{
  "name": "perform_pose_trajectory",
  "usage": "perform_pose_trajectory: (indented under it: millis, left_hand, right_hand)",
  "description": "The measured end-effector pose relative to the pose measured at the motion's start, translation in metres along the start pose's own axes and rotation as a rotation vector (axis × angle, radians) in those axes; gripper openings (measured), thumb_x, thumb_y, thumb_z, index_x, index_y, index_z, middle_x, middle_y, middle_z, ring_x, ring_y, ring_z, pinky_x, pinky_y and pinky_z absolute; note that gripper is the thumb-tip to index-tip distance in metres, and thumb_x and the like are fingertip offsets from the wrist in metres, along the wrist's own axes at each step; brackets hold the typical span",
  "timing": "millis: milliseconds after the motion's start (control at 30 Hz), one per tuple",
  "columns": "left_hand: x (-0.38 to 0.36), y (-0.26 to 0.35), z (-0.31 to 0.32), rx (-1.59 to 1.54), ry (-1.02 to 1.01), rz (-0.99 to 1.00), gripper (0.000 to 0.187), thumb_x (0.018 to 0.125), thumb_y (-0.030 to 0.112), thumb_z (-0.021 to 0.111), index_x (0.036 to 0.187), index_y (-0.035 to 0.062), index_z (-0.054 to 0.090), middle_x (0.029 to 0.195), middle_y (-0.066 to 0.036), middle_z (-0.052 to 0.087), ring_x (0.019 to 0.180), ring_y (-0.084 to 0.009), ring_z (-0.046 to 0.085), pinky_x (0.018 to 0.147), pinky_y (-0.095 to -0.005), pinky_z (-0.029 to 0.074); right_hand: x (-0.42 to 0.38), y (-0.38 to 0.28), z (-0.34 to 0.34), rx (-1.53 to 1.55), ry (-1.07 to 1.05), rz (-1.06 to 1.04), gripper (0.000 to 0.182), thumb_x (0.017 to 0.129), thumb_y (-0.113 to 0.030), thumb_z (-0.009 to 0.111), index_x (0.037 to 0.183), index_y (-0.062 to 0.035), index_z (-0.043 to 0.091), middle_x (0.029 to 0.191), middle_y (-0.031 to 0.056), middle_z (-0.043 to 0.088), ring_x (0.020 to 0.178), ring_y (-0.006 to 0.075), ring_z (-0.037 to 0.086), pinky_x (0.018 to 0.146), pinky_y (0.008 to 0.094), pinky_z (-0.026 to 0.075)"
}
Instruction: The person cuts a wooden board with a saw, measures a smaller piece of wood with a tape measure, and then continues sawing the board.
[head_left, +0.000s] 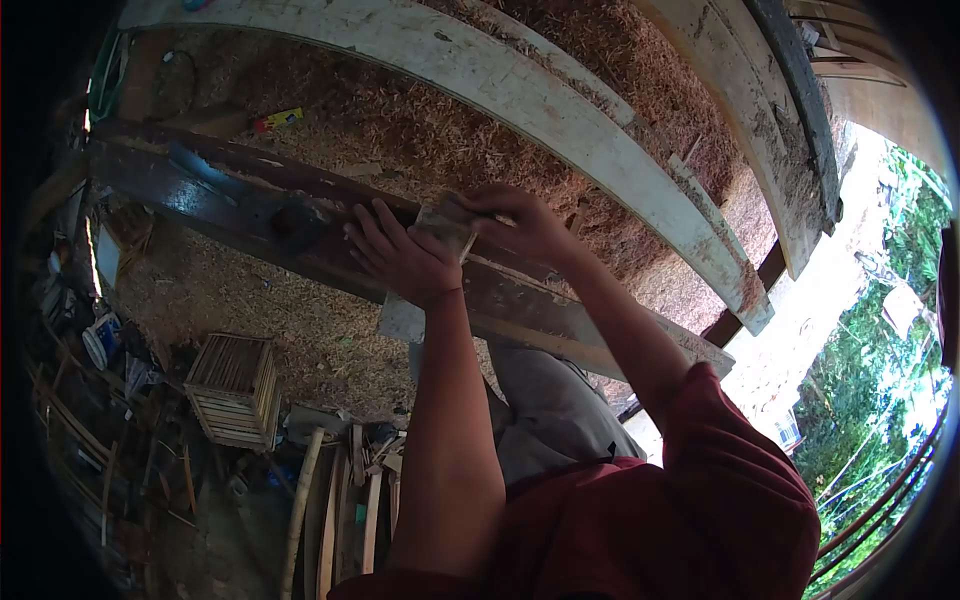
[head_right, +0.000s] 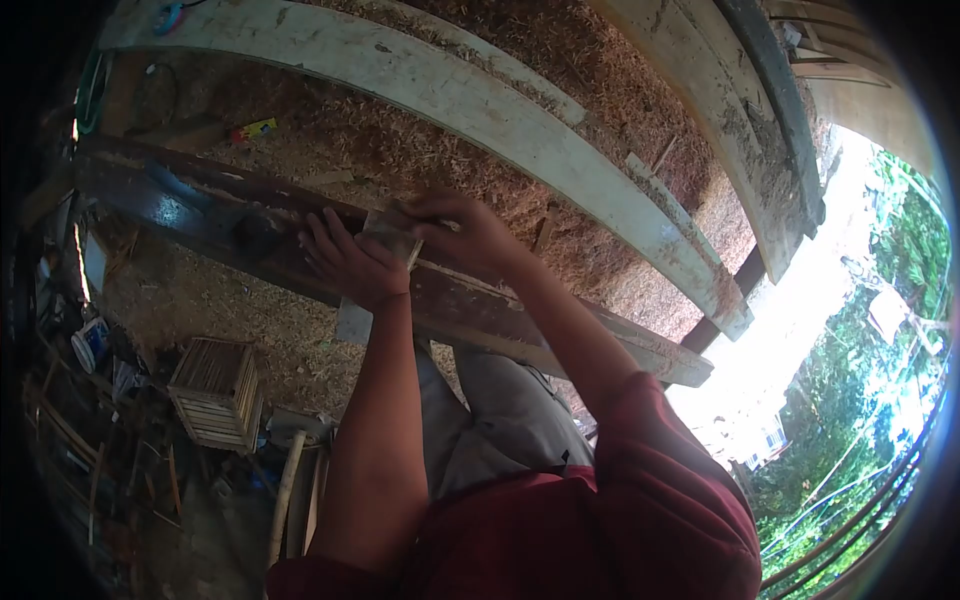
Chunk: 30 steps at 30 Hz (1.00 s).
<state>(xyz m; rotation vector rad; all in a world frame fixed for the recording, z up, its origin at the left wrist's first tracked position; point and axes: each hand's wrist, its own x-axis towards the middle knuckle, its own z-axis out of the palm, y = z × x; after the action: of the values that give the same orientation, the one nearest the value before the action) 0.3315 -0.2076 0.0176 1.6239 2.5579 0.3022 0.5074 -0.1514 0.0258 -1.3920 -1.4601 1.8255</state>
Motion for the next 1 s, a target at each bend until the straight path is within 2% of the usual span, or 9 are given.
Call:
perform_pose_trajectory:
  millis: [67, 267, 367, 467, 567, 667, 767, 867, 1000]
  left_hand:
    - [-0.001, 0.000, -0.001, 0.006, -0.009, -0.001, 0.058, 0.109, 0.033, 0.030, 0.159, 0.0072, 0.045, 0.168, -0.018, 0.037, 0.154, -0.0479, 0.033, 0.125, -0.0650, 0.027]
    - [-0.001, 0.000, 0.001, 0.005, -0.004, -0.020, 0.058, 0.108, 0.032, 0.031, 0.158, 0.0069, 0.047, 0.167, -0.018, 0.039, 0.154, -0.0480, 0.034, 0.125, -0.0650, 0.027]
    - [-0.001, 0.000, 0.000, -0.017, 0.000, -0.012, 0.059, 0.108, 0.033, 0.032, 0.159, 0.0076, 0.046, 0.167, -0.018, 0.039, 0.155, -0.0473, 0.032, 0.126, -0.0641, 0.026]
    - [-0.001, 0.001, 0.000, -0.019, -0.003, -0.015, 0.059, 0.108, 0.033, 0.031, 0.159, 0.0079, 0.046, 0.167, -0.017, 0.038, 0.155, -0.0473, 0.032, 0.126, -0.0638, 0.025]
    - [-0.002, 0.000, 0.000, -0.007, -0.022, -0.034, 0.059, 0.108, 0.033, 0.031, 0.159, 0.0080, 0.045, 0.168, -0.017, 0.037, 0.156, -0.0471, 0.031, 0.127, -0.0640, 0.025]
    - [-0.002, 0.000, -0.002, 0.004, -0.040, -0.045, 0.059, 0.108, 0.034, 0.031, 0.160, 0.0083, 0.044, 0.168, -0.017, 0.036, 0.157, -0.0462, 0.030, 0.127, -0.0645, 0.024]
    - [-0.003, 0.000, 0.000, 0.003, -0.045, -0.036, 0.059, 0.108, 0.034, 0.031, 0.160, 0.0084, 0.044, 0.168, -0.017, 0.036, 0.157, -0.0464, 0.030, 0.127, -0.0642, 0.024]
    - [-0.001, 0.001, 0.002, 0.004, -0.025, -0.036, 0.059, 0.108, 0.033, 0.032, 0.159, 0.0073, 0.044, 0.167, -0.018, 0.038, 0.156, -0.0475, 0.031, 0.127, -0.0639, 0.024]
    - [-0.001, 0.001, 0.000, 0.002, -0.016, -0.030, 0.059, 0.108, 0.033, 0.032, 0.159, 0.0064, 0.045, 0.166, -0.019, 0.038, 0.155, -0.0476, 0.032, 0.127, -0.0640, 0.024]
  right_hand:
    - [-0.030, 0.010, -0.017, -0.078, -0.020, 0.045, 0.036, 0.097, -0.017, 0.078, 0.130, -0.0020, 0.074, 0.130, 0.0169, 0.072, 0.124, 0.0295, 0.068, 0.108, 0.0392, 0.052]
    - [0.009, -0.015, 0.020, 0.122, 0.124, 0.243, 0.035, 0.097, -0.017, 0.078, 0.129, -0.0029, 0.075, 0.132, 0.0170, 0.071, 0.126, 0.0284, 0.067, 0.109, 0.0400, 0.053]
    - [-0.025, -0.009, 0.016, 0.060, 0.208, 0.118, 0.035, 0.098, -0.019, 0.077, 0.129, -0.0034, 0.075, 0.130, 0.0171, 0.073, 0.125, 0.0277, 0.069, 0.106, 0.0392, 0.054]
    - [-0.029, -0.005, 0.018, -0.016, 0.243, 0.151, 0.034, 0.099, -0.020, 0.076, 0.128, -0.0037, 0.075, 0.128, 0.0158, 0.074, 0.119, 0.0274, 0.071, 0.103, 0.0375, 0.055]
    - [0.003, -0.019, 0.030, -0.010, 0.215, 0.336, 0.034, 0.099, -0.021, 0.076, 0.128, -0.0042, 0.076, 0.128, 0.0152, 0.074, 0.115, 0.0273, 0.073, 0.100, 0.0365, 0.057]
    - [-0.020, -0.019, 0.036, -0.013, 0.354, 0.274, 0.033, 0.098, -0.021, 0.076, 0.127, -0.0051, 0.076, 0.123, 0.0160, 0.076, 0.111, 0.0274, 0.075, 0.097, 0.0375, 0.057]
    - [-0.038, -0.016, 0.030, -0.030, 0.366, 0.249, 0.035, 0.098, -0.024, 0.075, 0.128, -0.0065, 0.076, 0.115, 0.0170, 0.078, 0.108, 0.0262, 0.075, 0.094, 0.0374, 0.057]
    - [-0.002, -0.020, 0.030, -0.091, 0.265, 0.358, 0.036, 0.098, -0.025, 0.075, 0.128, -0.0060, 0.076, 0.110, 0.0171, 0.080, 0.106, 0.0249, 0.076, 0.093, 0.0370, 0.057]
    - [-0.010, -0.031, 0.025, -0.084, 0.268, 0.374, 0.036, 0.098, -0.026, 0.073, 0.128, -0.0052, 0.076, 0.111, 0.0173, 0.080, 0.101, 0.0228, 0.076, 0.092, 0.0377, 0.057]
